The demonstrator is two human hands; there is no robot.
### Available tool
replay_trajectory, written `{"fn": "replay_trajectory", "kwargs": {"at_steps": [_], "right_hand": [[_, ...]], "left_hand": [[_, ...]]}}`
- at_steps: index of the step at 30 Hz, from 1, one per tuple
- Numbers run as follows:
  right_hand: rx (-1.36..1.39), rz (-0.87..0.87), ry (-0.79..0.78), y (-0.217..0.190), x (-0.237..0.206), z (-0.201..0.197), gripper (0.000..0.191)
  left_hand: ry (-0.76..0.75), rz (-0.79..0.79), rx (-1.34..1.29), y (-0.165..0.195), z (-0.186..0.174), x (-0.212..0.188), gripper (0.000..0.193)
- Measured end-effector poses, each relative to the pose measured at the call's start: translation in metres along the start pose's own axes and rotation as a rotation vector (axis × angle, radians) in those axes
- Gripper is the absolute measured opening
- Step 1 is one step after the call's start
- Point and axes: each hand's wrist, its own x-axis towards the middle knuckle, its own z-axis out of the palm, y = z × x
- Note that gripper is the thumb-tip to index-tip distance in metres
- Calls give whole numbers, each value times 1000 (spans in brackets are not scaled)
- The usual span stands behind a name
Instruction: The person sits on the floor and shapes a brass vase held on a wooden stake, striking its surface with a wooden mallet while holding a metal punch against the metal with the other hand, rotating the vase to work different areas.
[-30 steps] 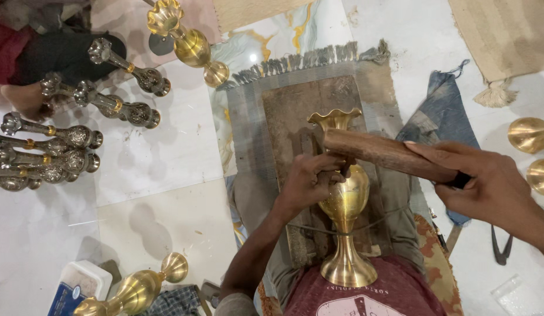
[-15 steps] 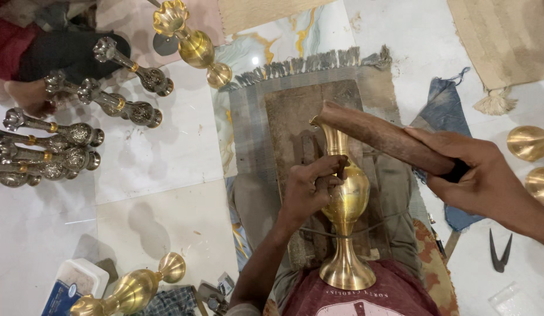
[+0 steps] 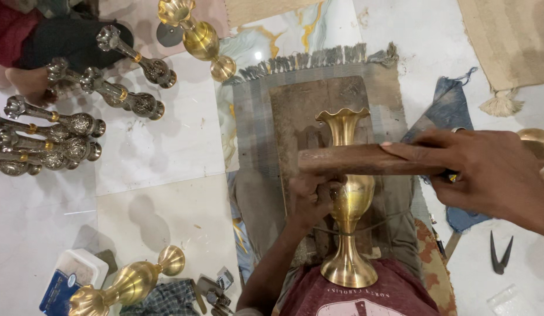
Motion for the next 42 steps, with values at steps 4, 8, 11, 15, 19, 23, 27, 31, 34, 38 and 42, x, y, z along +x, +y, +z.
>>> {"fn": "replay_trajectory", "kwargs": {"at_steps": [4, 8, 11, 15, 19, 23, 27, 31, 34, 38, 42], "right_hand": [[629, -267, 425, -2, 4, 0, 85], [473, -238, 452, -1, 13, 1, 84], [401, -185, 303, 3, 20, 0, 82], [22, -18, 37, 0, 27, 6, 70], [870, -66, 387, -13, 26, 25, 75], [857, 3, 300, -19, 23, 37, 83], [674, -42, 296, -22, 24, 25, 89], [416, -98, 309, -28, 25, -4, 86], [419, -189, 370, -29, 17, -29, 87], [220, -230, 239, -31, 9, -58, 88], [-209, -317, 276, -38, 2, -79, 90]], "left_hand": [[-7, -99, -79, 4, -1, 1, 23], [4, -134, -60, 12, 0, 0, 25], [-3, -207, -44, 14, -1, -2, 22], [65, -369, -411, 11, -1, -2, 27], [296, -475, -521, 20, 8, -10, 34], [361, -371, -269, 37, 21, -22, 34], [407, -271, -249, 42, 27, -23, 37], [425, -279, -122, 43, 32, -24, 30], [420, -318, -164, 43, 35, -28, 25], [429, -283, -212, 43, 37, -32, 28], [385, -221, -22, 44, 35, -33, 19]]}}
